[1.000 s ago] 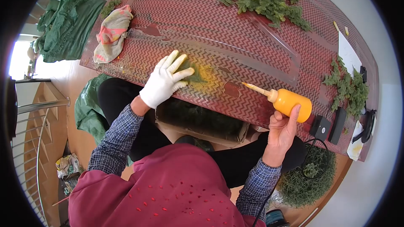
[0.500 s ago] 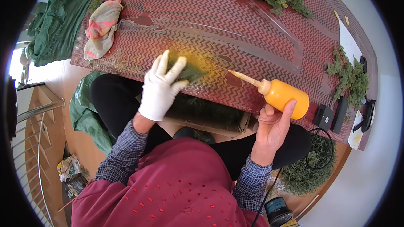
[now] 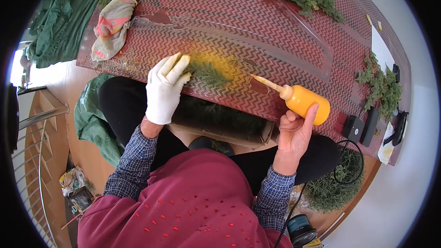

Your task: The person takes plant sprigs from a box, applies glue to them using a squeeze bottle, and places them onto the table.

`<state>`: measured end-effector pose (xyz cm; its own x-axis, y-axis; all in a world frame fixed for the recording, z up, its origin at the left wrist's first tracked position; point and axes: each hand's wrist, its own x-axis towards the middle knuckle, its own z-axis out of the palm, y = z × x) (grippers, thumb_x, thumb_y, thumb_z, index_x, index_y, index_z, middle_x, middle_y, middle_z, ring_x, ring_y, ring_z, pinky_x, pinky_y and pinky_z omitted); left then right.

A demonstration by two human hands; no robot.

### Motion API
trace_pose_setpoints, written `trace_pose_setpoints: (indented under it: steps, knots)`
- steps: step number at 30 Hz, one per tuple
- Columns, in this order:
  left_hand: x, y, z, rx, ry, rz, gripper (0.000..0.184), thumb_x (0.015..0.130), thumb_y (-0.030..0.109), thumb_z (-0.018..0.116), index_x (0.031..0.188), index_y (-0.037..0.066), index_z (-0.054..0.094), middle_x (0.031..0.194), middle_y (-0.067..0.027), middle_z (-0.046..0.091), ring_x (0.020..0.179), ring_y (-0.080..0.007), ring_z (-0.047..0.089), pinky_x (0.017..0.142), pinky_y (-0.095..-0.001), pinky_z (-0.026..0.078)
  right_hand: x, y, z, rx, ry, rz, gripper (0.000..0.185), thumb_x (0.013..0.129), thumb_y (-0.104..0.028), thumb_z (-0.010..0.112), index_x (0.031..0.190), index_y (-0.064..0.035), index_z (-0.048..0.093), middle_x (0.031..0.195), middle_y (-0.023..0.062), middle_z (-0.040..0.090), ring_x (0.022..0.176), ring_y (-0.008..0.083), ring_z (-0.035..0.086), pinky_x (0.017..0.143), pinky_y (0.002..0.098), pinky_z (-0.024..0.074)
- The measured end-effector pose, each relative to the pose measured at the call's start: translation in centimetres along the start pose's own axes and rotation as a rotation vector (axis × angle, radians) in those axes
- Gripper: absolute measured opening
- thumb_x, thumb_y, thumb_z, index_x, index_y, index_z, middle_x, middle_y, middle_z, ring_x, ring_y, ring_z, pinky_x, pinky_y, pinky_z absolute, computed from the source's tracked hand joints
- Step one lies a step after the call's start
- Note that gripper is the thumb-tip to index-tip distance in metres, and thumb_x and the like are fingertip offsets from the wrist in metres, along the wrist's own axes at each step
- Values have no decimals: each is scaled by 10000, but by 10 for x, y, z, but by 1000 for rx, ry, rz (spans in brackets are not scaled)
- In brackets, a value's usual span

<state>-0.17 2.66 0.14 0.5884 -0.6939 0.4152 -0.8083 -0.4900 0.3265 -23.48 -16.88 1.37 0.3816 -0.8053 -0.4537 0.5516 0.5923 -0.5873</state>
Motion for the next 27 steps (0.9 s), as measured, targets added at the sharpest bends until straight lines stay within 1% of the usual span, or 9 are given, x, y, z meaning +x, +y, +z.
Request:
trace_pose_setpoints:
  steps: [3, 6, 8, 14, 20, 22, 24, 26, 27]
  knots:
    - [-5, 11, -4, -14, 39, 94, 366, 731, 102, 741, 1090, 135, 680, 1148, -80, 637, 1061, -287, 594, 878, -399, 473, -6, 6, 1, -24, 31, -28, 394, 950, -345, 601, 1205, -51, 538, 1024, 106, 652, 597, 117, 521, 504, 205, 463]
    - [-16, 23, 2, 2, -151, 107, 511, 728, 235, 761, 1215, 165, 624, 1287, -219, 532, 1178, -390, 517, 906, -458, 456, -13, 14, 1, -40, 39, -44, 392, 955, -355, 590, 1203, -55, 542, 1016, 97, 662, 605, 118, 542, 510, 208, 470]
    - [-26, 23, 12, 4, -296, 109, 705, 686, 392, 765, 1341, 242, 550, 1415, -333, 347, 1307, -482, 359, 992, -497, 395, -16, 22, 2, -47, 30, -33, 391, 957, -359, 585, 1204, -58, 544, 1013, 93, 666, 611, 119, 554, 515, 210, 474]
    - [-25, 24, 20, 88, -349, 76, 702, 705, 469, 722, 1357, 296, 528, 1418, -351, 330, 1316, -497, 334, 1064, -521, 309, -28, 46, 6, -106, 30, -18, 381, 951, -352, 596, 1205, -71, 553, 1022, 86, 667, 623, 121, 567, 535, 218, 481]
    - [-22, 23, 17, 88, -321, 64, 691, 723, 451, 715, 1368, 306, 513, 1384, -291, 417, 1295, -456, 383, 1050, -508, 327, -5, 38, 1, -89, 26, -2, 393, 955, -379, 584, 1176, -56, 559, 966, 75, 673, 616, 110, 580, 532, 222, 486]
    - [-18, 14, 14, 7, -224, 27, 665, 735, 384, 727, 1359, 288, 519, 1365, -223, 471, 1246, -405, 450, 992, -483, 386, 9, 24, -5, 80, -65, 205, 428, 953, -418, 571, 1187, -60, 556, 1015, 81, 670, 591, 115, 554, 524, 218, 480]
    - [-7, 9, 12, 86, -122, 80, 572, 759, 235, 721, 1310, 241, 566, 1270, -142, 565, 1157, -321, 530, 915, -428, 434, 20, 13, -4, 131, -69, 255, 485, 935, -441, 590, 1197, -36, 545, 1074, 131, 645, 574, 119, 532, 518, 214, 476]
    - [2, -3, 20, 37, -242, 23, 500, 749, 193, 719, 1239, 201, 622, 1128, -92, 647, 1108, -268, 568, 923, -403, 430, 32, 3, -10, 423, -109, 478, 517, 915, -443, 616, 1187, -9, 545, 1097, 187, 613, 574, 121, 536, 510, 217, 475]
    - [7, -4, 19, 43, -232, 24, 500, 749, 193, 719, 1239, 201, 622, 1128, -92, 647, 1108, -268, 568, 923, -403, 430, 38, 2, -15, 534, -94, 501, 621, 897, -398, 648, 1300, 24, 435, 1122, 238, 585, 579, 131, 548, 504, 224, 487]
